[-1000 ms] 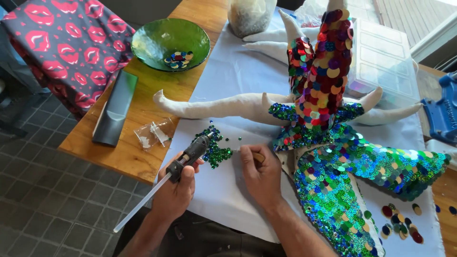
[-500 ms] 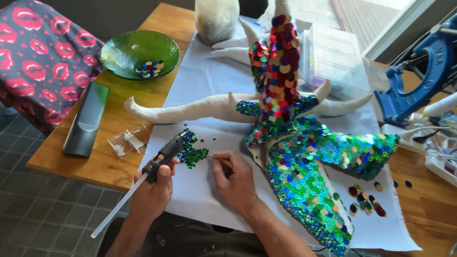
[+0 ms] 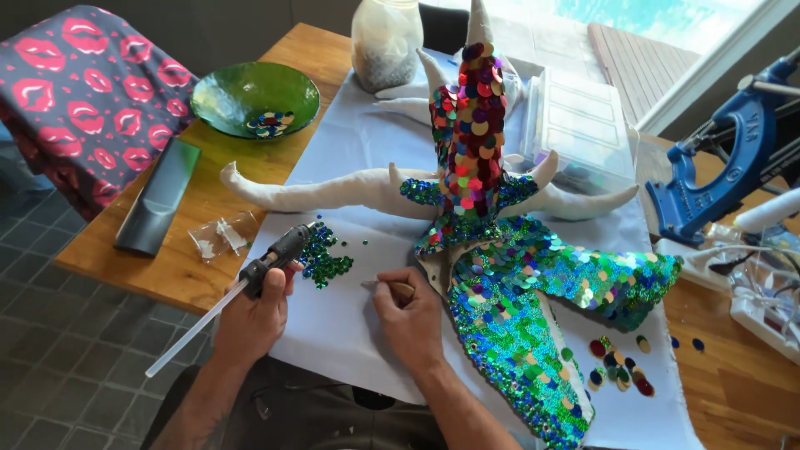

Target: Decorating a horned headpiece with sequins using a hot glue gun

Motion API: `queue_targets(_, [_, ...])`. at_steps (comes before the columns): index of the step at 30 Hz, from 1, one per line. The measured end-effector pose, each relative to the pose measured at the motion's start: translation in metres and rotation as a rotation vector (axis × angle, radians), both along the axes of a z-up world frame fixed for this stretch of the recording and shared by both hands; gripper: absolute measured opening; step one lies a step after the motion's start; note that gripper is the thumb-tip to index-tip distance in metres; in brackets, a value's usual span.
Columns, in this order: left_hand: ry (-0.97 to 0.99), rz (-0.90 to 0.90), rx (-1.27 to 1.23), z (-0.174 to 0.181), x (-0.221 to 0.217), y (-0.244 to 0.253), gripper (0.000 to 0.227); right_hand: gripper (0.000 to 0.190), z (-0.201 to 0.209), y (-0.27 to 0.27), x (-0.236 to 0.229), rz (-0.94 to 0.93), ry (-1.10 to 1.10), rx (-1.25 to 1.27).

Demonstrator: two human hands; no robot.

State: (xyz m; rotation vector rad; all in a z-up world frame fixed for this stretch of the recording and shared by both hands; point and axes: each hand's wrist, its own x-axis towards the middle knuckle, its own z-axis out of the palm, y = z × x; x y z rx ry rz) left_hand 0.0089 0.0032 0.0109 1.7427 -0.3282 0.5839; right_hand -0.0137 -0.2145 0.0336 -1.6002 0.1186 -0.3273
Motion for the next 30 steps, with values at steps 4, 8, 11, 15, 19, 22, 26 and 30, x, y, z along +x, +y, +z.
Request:
queue_targets(4, [-0.004, 0.001, -0.024, -0.001, 0.001, 0.001, 0.04, 0.014, 0.0, -0.001, 0.0, 0.032, 0.026, -0.02])
queue_targets(8, [-0.009, 0.004, -0.014, -0.004, 0.001, -0.001, 0.038, 0.016, -0.004, -0.004, 0.0, 0.084, 0.029, -0.036])
queue_targets(11, [-0.017, 0.0, -0.033, -0.005, 0.004, -0.002, 0.037, 0.014, -0.005, -0.002, -0.001, 0.068, 0.027, -0.027])
queue_targets(15, [-0.001, 0.016, -0.018, -0.003, -0.001, -0.002, 0.034, 0.012, 0.004, -0.002, -0.002, 0.044, -0.021, -0.028])
queue_targets(19, [0.002, 0.021, -0.043, -0.006, 0.0, -0.005, 0.034, 0.013, 0.0, -0.002, -0.002, -0.019, -0.054, 0.0])
queue_targets(22, [0.017, 0.029, -0.09, -0.006, -0.001, -0.004, 0.03, 0.019, 0.002, 0.002, 0.001, 0.005, -0.053, -0.013])
queue_targets(26, [0.071, 0.081, -0.026, -0.002, -0.002, -0.002, 0.033, 0.025, 0.003, 0.007, 0.015, 0.025, -0.025, 0.015])
queue_targets(30, [0.079, 0.052, -0.041, 0.001, -0.001, -0.001, 0.033, 0.026, 0.008, 0.006, 0.03, 0.028, -0.027, -0.009])
